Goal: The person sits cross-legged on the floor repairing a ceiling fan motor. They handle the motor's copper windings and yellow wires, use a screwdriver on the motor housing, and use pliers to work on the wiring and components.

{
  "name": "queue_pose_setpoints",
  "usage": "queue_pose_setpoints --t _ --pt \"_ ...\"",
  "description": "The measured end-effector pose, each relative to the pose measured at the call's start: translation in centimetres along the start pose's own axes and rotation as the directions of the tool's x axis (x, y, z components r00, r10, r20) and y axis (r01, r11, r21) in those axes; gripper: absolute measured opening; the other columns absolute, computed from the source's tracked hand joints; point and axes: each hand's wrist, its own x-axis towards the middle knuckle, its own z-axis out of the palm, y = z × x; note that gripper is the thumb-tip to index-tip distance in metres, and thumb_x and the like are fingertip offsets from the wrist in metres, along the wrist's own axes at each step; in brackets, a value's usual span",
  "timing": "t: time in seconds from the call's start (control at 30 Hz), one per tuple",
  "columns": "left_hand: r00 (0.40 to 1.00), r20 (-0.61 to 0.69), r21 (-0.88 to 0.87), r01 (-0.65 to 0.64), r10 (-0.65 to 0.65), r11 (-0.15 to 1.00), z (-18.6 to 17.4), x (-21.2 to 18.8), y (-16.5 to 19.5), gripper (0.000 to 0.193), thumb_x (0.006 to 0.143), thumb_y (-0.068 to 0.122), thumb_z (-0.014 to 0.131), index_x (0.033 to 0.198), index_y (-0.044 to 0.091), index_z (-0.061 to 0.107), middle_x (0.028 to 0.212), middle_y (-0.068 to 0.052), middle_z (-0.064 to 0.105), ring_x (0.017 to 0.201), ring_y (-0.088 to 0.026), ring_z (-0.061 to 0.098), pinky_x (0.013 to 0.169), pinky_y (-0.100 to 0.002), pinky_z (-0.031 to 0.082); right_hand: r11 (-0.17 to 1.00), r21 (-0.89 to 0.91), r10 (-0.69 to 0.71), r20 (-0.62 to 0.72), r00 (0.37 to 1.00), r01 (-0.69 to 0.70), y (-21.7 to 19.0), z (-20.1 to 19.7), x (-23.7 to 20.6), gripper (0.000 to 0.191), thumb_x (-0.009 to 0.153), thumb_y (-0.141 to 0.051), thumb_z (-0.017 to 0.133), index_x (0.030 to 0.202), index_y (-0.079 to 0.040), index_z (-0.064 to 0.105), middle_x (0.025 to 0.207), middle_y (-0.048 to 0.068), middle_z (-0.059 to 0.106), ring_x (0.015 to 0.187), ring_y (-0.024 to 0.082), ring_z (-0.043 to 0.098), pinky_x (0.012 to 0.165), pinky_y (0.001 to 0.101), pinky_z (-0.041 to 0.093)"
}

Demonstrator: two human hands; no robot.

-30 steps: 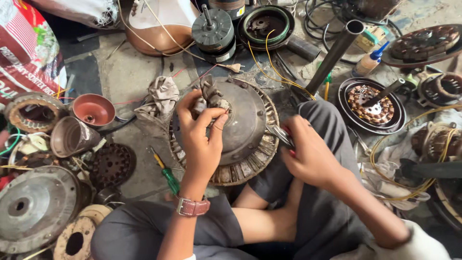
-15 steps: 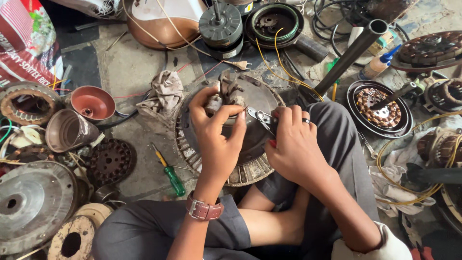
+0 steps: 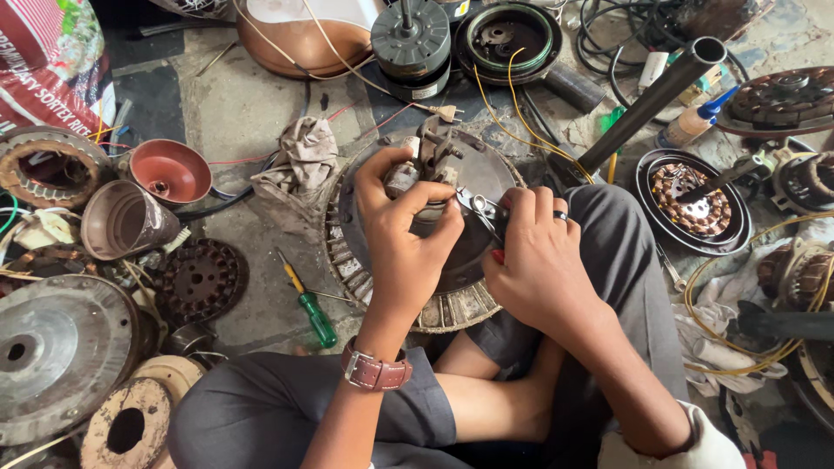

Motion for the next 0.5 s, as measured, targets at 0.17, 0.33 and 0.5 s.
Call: queue_pose_setpoints --t 0.17,0.33,0.5 --pt "1.000 0.023 0.011 -0.004 0.004 1.000 -0.08 0.34 -0.34 0.014 0.076 0.009 0.081 0.089 0.011 0.076 0.134 -0.012 0.053 0.130 -0.033 0.050 0.114 -0.044 0.039 1.000 -0.017 0.017 -0.014 1.000 -0.017 -0.25 -0.03 0.04 0.053 0.071 -0.013 0.068 0.118 0.002 0.051 0.112 0.024 0.052 0.107 0.044 0.052 0.088 0.0556 0.041" --pt "0.999 0.032 0.002 0.004 -0.004 1.000 -0.19 0.33 -0.36 0.014 0.077 0.011 0.082 0.090 0.011 0.076 0.134 -0.012 0.053 0.130 -0.033 0.050 0.114 -0.044 0.038 1.000 -0.026 -0.002 -0.028 1.000 0.002 -0.29 -0.16 0.17 0.050 0.070 -0.013 0.068 0.114 0.003 0.050 0.110 0.024 0.053 0.104 0.045 0.053 0.085 0.0566 0.043" --pt "1.000 0.010 0.002 0.013 -0.013 1.000 -0.08 0.25 -0.28 0.014 0.076 0.011 0.081 0.088 0.011 0.076 0.133 -0.012 0.053 0.129 -0.033 0.050 0.113 -0.045 0.039 0.999 -0.022 0.047 0.004 0.999 -0.047 -0.30 0.02 0.11 0.042 0.071 -0.012 0.067 0.107 0.002 0.050 0.105 0.025 0.055 0.099 0.046 0.056 0.081 0.0560 0.045"
